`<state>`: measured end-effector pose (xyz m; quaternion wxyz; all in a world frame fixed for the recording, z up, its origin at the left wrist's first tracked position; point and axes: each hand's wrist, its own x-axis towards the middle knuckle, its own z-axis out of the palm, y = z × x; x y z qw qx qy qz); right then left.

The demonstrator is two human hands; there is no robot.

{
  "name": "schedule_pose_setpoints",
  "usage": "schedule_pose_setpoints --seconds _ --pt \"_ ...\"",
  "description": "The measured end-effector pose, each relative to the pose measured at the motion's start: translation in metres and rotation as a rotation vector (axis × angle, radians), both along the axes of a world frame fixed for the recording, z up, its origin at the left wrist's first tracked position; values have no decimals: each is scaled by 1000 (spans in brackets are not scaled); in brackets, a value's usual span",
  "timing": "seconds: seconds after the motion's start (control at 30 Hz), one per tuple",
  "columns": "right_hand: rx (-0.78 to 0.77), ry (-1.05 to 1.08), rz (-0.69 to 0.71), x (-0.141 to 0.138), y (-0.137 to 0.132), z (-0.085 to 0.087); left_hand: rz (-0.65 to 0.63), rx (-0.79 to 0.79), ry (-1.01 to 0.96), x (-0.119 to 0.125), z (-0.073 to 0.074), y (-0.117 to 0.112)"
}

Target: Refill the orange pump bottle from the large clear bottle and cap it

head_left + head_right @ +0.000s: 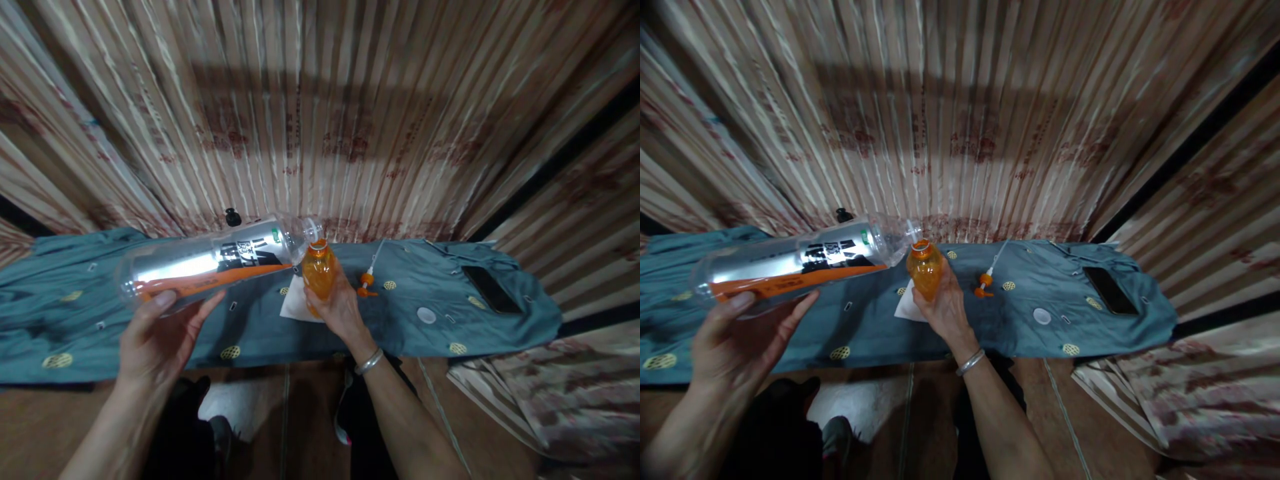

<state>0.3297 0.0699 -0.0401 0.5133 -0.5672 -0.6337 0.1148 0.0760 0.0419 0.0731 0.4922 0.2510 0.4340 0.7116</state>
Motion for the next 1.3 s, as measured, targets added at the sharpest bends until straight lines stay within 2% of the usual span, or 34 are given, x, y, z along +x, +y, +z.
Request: schedule_pose_setpoints --seconds 0.6,0.8,1.0,1.3 --pt "17 21 26 -1 -1 4 -24 66 8 0 4 -3" --pt "15 11 7 1 0 1 -25 68 2 1 7 -5" --pt "20 18 14 0 0 -1 -23 81 -13 1 6 -4" --pt "23 19 22 0 -2 5 -55 99 -6 0 3 -5"
